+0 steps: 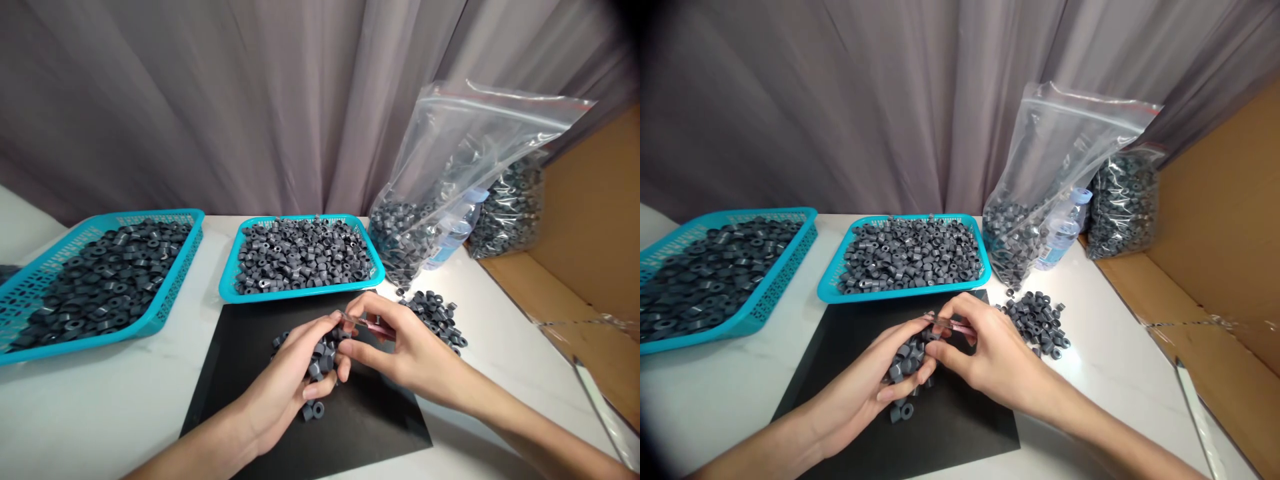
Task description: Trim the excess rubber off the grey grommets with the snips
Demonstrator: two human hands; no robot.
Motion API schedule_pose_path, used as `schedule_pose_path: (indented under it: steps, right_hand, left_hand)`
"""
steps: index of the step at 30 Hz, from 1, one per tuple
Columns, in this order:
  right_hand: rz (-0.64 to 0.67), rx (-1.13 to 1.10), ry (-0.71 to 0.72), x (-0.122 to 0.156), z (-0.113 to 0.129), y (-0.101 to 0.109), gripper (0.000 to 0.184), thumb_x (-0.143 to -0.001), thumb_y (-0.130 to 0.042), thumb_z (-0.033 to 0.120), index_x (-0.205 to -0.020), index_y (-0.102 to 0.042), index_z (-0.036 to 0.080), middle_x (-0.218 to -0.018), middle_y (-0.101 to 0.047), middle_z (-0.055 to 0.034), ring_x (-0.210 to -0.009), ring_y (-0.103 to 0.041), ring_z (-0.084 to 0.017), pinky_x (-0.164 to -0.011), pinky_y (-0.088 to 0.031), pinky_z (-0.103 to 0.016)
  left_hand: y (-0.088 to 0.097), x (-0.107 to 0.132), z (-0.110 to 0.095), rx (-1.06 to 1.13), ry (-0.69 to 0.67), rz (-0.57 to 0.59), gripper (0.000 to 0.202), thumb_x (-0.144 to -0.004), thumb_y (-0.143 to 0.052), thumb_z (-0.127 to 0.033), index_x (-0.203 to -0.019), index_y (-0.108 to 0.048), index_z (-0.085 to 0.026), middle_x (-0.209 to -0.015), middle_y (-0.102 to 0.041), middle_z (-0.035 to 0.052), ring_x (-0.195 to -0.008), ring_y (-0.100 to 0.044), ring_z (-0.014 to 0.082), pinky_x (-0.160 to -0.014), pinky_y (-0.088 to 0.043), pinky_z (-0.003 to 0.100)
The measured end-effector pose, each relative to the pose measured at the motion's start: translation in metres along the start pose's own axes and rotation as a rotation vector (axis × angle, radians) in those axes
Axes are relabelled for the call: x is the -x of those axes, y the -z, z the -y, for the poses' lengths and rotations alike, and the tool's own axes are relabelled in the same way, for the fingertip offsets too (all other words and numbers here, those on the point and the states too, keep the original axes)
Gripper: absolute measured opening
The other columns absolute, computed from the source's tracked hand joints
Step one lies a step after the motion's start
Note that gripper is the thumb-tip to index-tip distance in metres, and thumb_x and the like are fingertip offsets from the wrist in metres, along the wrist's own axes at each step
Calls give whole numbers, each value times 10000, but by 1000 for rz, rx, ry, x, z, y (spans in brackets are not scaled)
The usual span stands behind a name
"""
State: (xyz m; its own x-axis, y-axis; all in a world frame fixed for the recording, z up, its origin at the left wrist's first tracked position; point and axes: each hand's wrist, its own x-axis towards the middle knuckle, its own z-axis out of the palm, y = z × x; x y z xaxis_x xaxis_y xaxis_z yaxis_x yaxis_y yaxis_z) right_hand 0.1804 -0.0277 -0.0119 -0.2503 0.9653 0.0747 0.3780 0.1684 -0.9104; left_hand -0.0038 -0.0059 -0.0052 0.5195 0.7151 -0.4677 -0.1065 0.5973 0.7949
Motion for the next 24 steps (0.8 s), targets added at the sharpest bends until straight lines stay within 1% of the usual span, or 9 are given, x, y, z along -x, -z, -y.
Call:
schedule_pose_path:
  steps: [2,4,7,10,12,14,16,19,24]
  right_hand:
    - [-35,67,-2,1,-1,-2,140,-904,-694,320,-965,-600,237,-966,-663,-5,-854,-606,-167,-765,-469,-281]
    - [-64,72,-9,1,-2,-3,111,-914,-673,296,-966,-597,234,-928,-665,1,-799,-599,-155,-721,-459,-272]
    - [-62,-21,-25,0,-2,-2,95,-941,-635,295,-945,-567,229,-805,-640,23,-704,-604,-140,-662,-445,-262]
    - [-35,-141,-34,-1,0,-1,120,-942,-643,284,-941,-539,224,-711,-602,49,-641,-603,-125,-651,-436,-254]
    - [-41,-203,-32,-2,2,1,158,-922,-678,293,-940,-539,221,-755,-599,42,-675,-590,-120,-665,-436,-247]
    - [-46,-246,-46,-4,3,5,202,-898,-716,324,-934,-549,215,-843,-592,24,-740,-564,-121,-678,-433,-241]
    - [-29,-271,-73,-5,4,9,237,-873,-749,346,-929,-564,208,-888,-571,20,-764,-524,-119,-673,-418,-234]
    - [5,-292,-101,-7,3,15,266,-846,-779,356,-914,-575,200,-851,-537,33,-752,-480,-110,-662,-393,-224]
    - [46,-251,-119,-7,4,20,267,-838,-788,362,-905,-589,197,-822,-519,38,-711,-444,-103,-622,-364,-222]
  left_hand:
    - [0,0,0,-12,1,10,291,-1004,-500,-379,-877,-614,-143,-594,-623,3,-395,-262,8,-413,-155,151]
    - [-1,1,0,-11,25,5,317,-1010,-482,-406,-879,-608,-146,-595,-641,11,-382,-260,5,-422,-160,154]
    - [-4,2,-2,-13,53,8,348,-1009,-481,-427,-851,-604,-143,-578,-636,11,-367,-241,4,-414,-148,161]
    - [-6,3,-4,-7,71,14,346,-1003,-501,-410,-824,-610,-135,-562,-624,8,-356,-223,5,-405,-151,163]
    - [-7,3,-4,6,77,6,337,-1008,-494,-400,-859,-628,-129,-594,-646,20,-356,-234,7,-404,-158,164]
    - [-7,3,-5,20,78,-2,343,-1016,-479,-398,-904,-646,-119,-633,-667,35,-360,-253,12,-399,-156,167]
    - [-7,3,-6,30,88,3,383,-1022,-462,-412,-905,-659,-105,-638,-666,41,-360,-271,14,-398,-156,168]
    - [-7,4,-9,48,114,3,436,-1035,-428,-435,-901,-665,-94,-582,-623,20,-365,-276,18,-405,-163,163]
    - [-7,5,-10,93,147,-16,421,-1044,-411,-437,-941,-646,-103,-527,-549,-20,-379,-241,29,-398,-137,159]
